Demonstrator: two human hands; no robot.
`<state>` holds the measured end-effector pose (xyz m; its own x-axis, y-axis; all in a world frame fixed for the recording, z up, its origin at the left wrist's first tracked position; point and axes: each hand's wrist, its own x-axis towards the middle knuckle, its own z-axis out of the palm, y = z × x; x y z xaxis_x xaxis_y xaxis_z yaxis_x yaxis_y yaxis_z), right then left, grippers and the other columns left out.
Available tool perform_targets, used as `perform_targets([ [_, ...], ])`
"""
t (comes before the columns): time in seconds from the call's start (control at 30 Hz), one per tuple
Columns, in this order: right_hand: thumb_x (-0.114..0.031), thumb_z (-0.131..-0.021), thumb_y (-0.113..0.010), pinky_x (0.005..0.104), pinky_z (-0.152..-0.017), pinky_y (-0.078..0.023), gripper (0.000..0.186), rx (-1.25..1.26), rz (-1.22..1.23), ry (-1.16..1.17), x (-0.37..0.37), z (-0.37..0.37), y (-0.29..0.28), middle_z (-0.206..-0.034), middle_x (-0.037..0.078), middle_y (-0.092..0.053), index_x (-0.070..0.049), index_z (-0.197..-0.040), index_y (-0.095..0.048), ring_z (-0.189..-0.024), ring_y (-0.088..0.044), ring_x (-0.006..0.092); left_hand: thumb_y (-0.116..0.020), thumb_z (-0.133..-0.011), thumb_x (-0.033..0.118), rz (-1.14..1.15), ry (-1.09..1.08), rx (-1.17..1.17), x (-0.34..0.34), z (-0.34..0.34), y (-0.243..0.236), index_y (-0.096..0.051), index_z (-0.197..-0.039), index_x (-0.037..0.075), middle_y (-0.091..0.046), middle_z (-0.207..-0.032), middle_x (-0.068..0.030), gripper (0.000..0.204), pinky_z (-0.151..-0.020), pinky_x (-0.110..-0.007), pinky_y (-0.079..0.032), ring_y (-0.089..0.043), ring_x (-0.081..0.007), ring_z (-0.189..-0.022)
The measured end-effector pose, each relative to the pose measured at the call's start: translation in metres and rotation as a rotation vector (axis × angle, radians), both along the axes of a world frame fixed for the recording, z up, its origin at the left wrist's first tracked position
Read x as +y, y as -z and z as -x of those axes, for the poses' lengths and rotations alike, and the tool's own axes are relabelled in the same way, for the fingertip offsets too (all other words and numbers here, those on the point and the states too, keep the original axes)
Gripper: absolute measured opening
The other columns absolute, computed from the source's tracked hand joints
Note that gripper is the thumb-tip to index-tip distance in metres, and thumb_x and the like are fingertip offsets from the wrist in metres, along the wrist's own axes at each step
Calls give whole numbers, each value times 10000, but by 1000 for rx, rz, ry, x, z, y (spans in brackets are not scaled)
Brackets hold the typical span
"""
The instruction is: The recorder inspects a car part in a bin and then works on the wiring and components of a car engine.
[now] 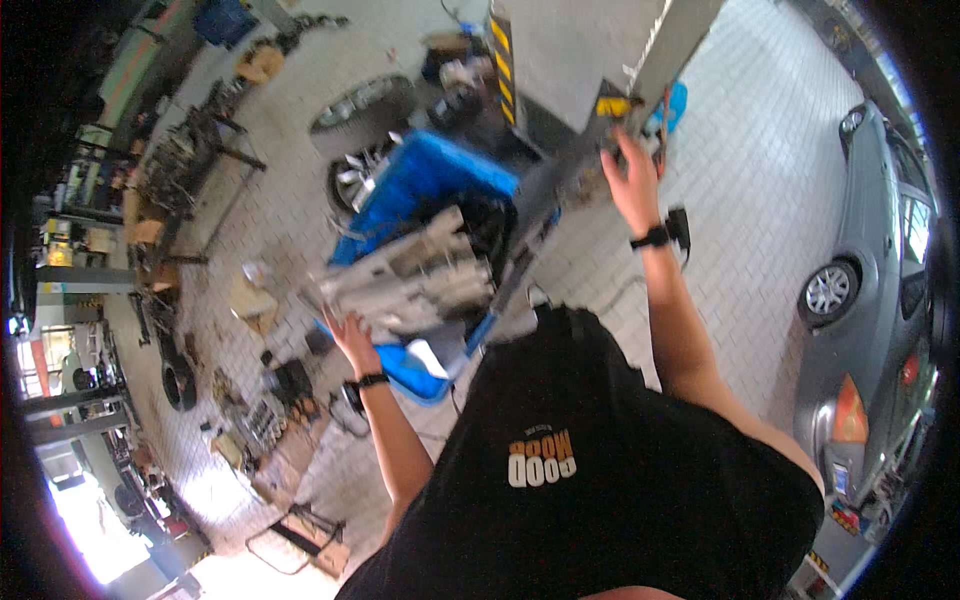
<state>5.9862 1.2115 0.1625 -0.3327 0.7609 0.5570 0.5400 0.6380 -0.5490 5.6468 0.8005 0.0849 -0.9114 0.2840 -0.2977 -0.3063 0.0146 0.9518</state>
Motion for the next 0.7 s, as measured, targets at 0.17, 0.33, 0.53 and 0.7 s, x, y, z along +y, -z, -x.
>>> perform_targets([
  [0.17,-152,-875,-557,414,-886,-408,330,12,5,2,2,-8,-21,-1092,157,-595,-39,-1185,-561,-1018,-526,345,-527,-841,95,18,-67,27,19,1,-12,-282,-1424,334,-533,-900,34,676,-652,-285,-406,-512,-97,-799],
  [0.33,-174,-858,-589,413,-903,-378,224,22,23,35,4,-8,-23,-1035,89,-630,-76,-1051,-647,-1024,-523,296,-509,-833,56,22,-124,89,25,5,1,-275,-1424,335,-510,-863,27,694,-601,-267,-406,-501,-91,-751],
  [0.53,-165,-798,-650,414,-856,-387,169,-15,-38,33,10,-5,-31,-930,43,-649,-108,-956,-671,-944,-544,274,-491,-797,4,-13,-194,109,39,16,17,-230,-1438,305,-476,-735,2,754,-503,-235,-383,-436,-78,-631],
  [0.7,-182,-777,-649,419,-734,-425,154,15,-109,88,14,-11,-45,-834,86,-636,-102,-908,-662,-815,-564,301,-493,-762,-3,-4,-195,114,62,13,13,-248,-1436,289,-484,-882,-8,774,-565,-281,-388,-460,-119,-722],
])
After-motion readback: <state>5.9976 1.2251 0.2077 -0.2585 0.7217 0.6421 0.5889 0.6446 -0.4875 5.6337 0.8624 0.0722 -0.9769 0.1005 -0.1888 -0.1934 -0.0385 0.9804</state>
